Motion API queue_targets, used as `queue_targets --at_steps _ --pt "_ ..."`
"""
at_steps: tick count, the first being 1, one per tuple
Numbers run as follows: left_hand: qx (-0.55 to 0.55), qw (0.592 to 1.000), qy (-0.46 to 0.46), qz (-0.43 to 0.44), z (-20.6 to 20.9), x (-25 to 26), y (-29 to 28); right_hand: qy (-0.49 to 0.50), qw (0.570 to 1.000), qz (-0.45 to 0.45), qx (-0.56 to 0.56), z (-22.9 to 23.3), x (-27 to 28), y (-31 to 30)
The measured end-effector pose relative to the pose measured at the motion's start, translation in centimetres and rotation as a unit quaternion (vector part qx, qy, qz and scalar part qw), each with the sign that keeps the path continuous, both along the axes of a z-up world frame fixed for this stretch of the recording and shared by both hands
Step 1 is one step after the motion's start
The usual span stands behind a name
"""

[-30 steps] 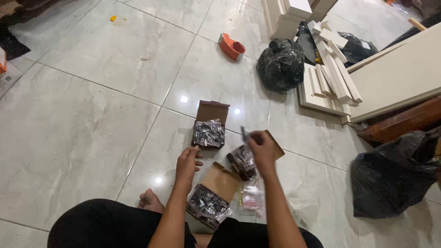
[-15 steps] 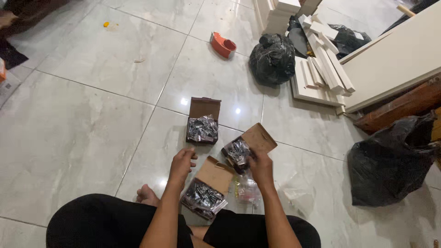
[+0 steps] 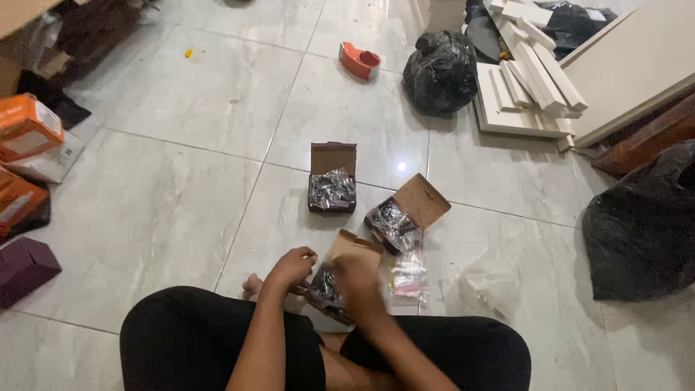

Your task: The person picks up metal hardware components and places them into small cardboard boxes while sitting on the floor. They fold and secure the boxes after filling them.

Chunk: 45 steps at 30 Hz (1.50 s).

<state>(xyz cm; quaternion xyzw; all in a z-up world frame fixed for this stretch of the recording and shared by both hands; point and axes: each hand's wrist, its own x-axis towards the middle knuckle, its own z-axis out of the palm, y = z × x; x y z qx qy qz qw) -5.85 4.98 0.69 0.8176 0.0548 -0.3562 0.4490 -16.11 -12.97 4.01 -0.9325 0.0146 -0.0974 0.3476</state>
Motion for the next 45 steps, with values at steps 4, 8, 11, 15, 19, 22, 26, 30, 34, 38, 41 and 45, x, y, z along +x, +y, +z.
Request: queue_targets --at_steps 4,8,11,15,19,22,26,30,34,38,41,45 --pt "0.003 0.997 0.050 0.060 1.8 -1.0 0.9 -0.013 0.951 0.202 -0.234 -7.0 -1.5 2.1" --pt "0.124 0.989 -0.060 -0.061 -0.4 -1.9 1.4 -0.065 0.933 0.281 -0.214 -3.5 -1.6 0.1" --pt "0.143 0.984 -0.074 -0.080 -0.1 -1.9 0.8 -0.005 0.969 0.218 -0.114 -2.5 -2.1 -0.4" --pt "0.174 0.964 -0.179 -0.096 -4.7 -2.3 -0.6 -0.049 0.979 0.197 -0.025 -3.9 -2.4 0.5" --pt "0.165 0.961 -0.221 -0.024 0.1 -3.3 -1.3 0.029 0.981 0.190 0.035 -4.1 -2.2 0.7" --pt "0.142 0.970 -0.195 0.007 -0.3 -2.6 -0.8 0.117 0.966 0.213 0.089 -3.2 -0.3 -1.2" --pt "0.117 0.961 -0.248 -0.038 -2.4 -2.3 -1.3 0.107 0.986 0.127 0.022 -5.0 8.4 -5.2" --pt "0.106 0.953 -0.282 -0.041 -2.3 -5.2 -3.1 0.067 0.997 -0.025 -0.034 0.1 17.7 -5.5" --pt "0.114 0.913 -0.384 -0.078 -0.3 -7.0 -4.1 0.096 0.984 -0.091 -0.118 0.2 24.4 -4.0" --pt "0.123 0.884 -0.430 -0.135 0.1 -7.3 -3.6 0.125 0.973 -0.141 -0.135 0.2 26.1 -2.5" --pt "0.214 0.893 -0.388 -0.079 1.3 -7.1 -3.7 0.012 0.988 -0.108 -0.110 -1.9 26.7 -3.1" --pt "0.225 0.940 -0.240 -0.086 -0.2 -7.2 -3.0 0.029 0.988 -0.096 0.117 4.2 23.5 -2.8"
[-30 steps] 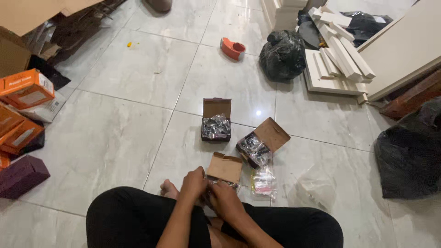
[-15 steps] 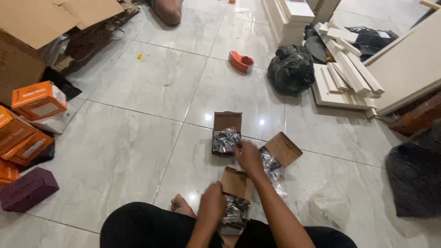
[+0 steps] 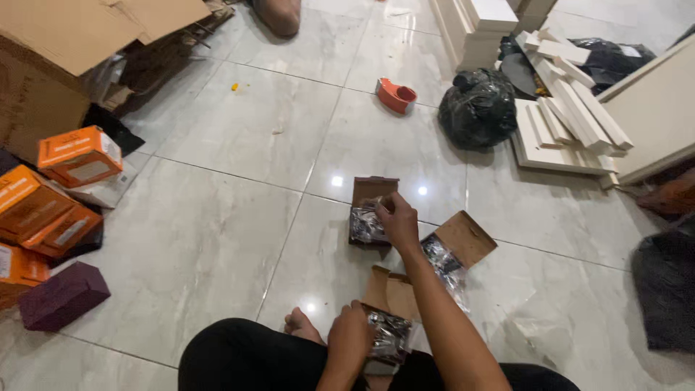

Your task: The person picks up metal hardware components and places them into small cardboard boxes while sitting on the floor. They fold and secure the boxes after filling them.

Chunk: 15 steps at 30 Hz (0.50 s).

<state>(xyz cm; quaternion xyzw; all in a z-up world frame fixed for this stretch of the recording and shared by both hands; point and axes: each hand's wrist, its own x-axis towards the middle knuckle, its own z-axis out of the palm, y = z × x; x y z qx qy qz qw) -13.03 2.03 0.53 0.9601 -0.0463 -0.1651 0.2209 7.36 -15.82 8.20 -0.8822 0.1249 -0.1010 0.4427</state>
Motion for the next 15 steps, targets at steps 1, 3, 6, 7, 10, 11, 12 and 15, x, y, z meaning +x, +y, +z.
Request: queue_targets --at_steps 1,3,6,7,10,11,12,15 --pt "-0.028 0.999 -0.009 -0.015 -0.6 0.3 0.2 -0.012 0.999 0.009 0.032 0.7 -0.8 -0.4" --pt "-0.058 0.998 -0.006 -0.034 0.6 1.2 0.8 -0.012 0.998 0.012 0.064 3.5 -3.9 -1.0" --pt "-0.052 0.995 -0.020 -0.088 4.0 0.8 2.0 0.058 0.983 0.082 0.157 5.4 -11.4 -2.2" --pt "-0.072 0.993 -0.043 -0.084 4.0 0.5 2.2 0.103 0.968 0.141 0.178 4.2 -13.4 -3.2" --pt "-0.115 0.985 -0.095 -0.087 0.8 1.5 2.2 0.145 0.946 0.244 0.159 -1.2 -17.6 -4.3" --pt "-0.133 0.980 -0.112 -0.092 -1.0 1.7 2.0 0.155 0.937 0.285 0.128 -3.6 -19.3 -4.3" --pt "-0.135 0.980 -0.112 -0.095 -1.0 1.6 2.1 0.154 0.939 0.282 0.127 -4.6 -20.3 -3.8" --pt "-0.101 0.991 -0.061 -0.055 -0.4 1.8 2.6 0.088 0.967 0.231 -0.061 -5.9 -22.6 -2.3"
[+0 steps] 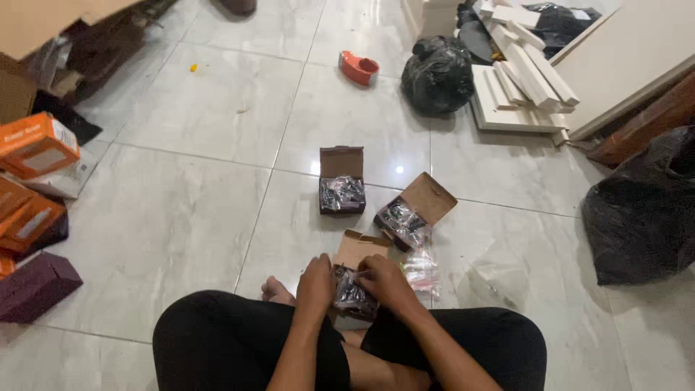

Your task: The person picks up metal hardware components and places them into small cardboard boxes while sitting on the floor. They fold and secure the boxes after filling them.

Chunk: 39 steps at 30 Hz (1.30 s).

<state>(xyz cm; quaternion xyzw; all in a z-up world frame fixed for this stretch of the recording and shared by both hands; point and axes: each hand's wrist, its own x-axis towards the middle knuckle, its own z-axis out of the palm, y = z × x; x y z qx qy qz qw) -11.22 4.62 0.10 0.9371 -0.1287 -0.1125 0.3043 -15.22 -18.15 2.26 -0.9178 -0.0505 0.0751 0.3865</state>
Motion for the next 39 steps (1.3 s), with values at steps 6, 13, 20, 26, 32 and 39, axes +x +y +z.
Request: queue_targets --at_steps 6,13,20,26,32,39 --pt "0.003 0.996 0.093 0.003 1.7 -0.3 0.4 -0.090 0.992 -0.046 -0.070 0.6 -2.0 0.8" --pt "0.055 0.997 -0.021 -0.041 2.8 -1.2 -0.9 -0.091 0.996 -0.025 -0.001 0.1 -2.3 -2.9" --pt "0.032 0.994 -0.025 -0.104 2.8 -2.1 -2.0 0.032 0.977 0.000 -0.213 -3.1 -3.3 -0.3" --pt "0.042 0.993 0.004 -0.108 4.5 -1.9 -1.9 0.101 0.955 -0.076 -0.270 -1.5 -3.5 2.6" --pt "0.009 0.998 0.022 -0.065 4.1 -1.9 -2.1 0.121 0.939 -0.093 -0.309 -1.9 -3.7 4.1" --pt "0.040 0.997 0.064 0.008 2.4 -2.3 -2.6 0.165 0.922 -0.136 -0.323 -0.1 -4.3 3.7"
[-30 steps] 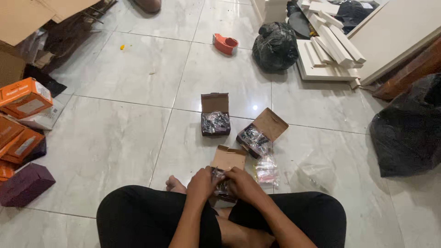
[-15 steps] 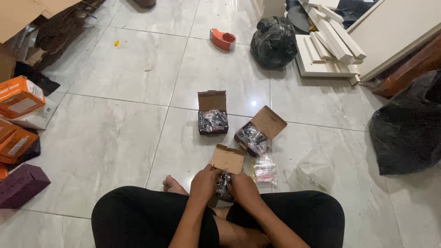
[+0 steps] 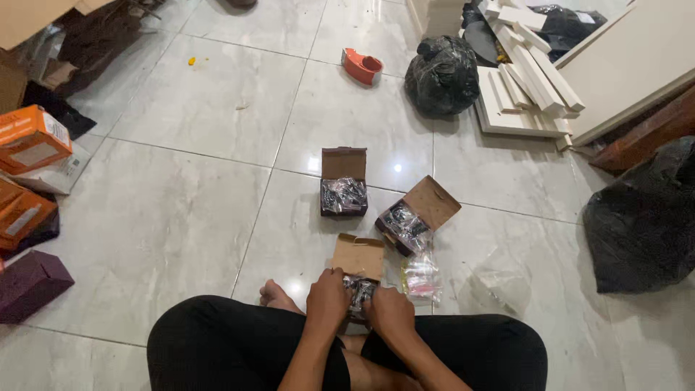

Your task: The person picks up metal hardware components and places them into small cardboard boxes while sitting on the floor. They fold and secure the boxes after filling them.

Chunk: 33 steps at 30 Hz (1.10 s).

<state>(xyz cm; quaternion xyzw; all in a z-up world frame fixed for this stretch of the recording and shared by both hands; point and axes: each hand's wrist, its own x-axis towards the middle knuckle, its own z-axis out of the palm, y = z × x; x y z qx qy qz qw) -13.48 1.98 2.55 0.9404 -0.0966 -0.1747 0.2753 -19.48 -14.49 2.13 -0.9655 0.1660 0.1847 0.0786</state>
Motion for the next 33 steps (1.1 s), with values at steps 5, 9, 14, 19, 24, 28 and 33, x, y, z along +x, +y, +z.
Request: queue_targets --at_steps 5,9,14,19,24,28,33 --pt "0.080 0.984 -0.157 -0.035 1.3 -0.6 -0.3 0.044 0.997 0.034 0.054 0.9 1.5 -1.2" --pt "0.065 0.972 -0.204 -0.093 -0.5 -1.8 -1.9 0.060 0.996 0.011 0.063 4.4 7.6 -3.5" --pt "0.047 0.932 -0.354 -0.068 -8.7 -5.4 -3.9 -0.220 0.967 0.112 0.061 6.8 18.7 -2.7" --pt "0.082 0.977 -0.181 -0.074 -6.1 -4.3 -5.0 -0.244 0.957 0.157 -0.002 2.6 23.5 -2.7" --pt "0.090 0.974 -0.206 0.002 -2.8 -2.8 -5.6 -0.304 0.949 0.052 0.064 1.3 25.0 -3.9" --pt "0.041 0.996 -0.064 -0.036 0.8 -0.8 -3.6 -0.328 0.921 -0.067 0.201 6.5 21.4 -5.3" --pt "-0.058 0.992 -0.104 0.050 -0.1 3.0 0.1 -0.355 0.914 -0.007 0.193 9.6 11.8 -5.7"
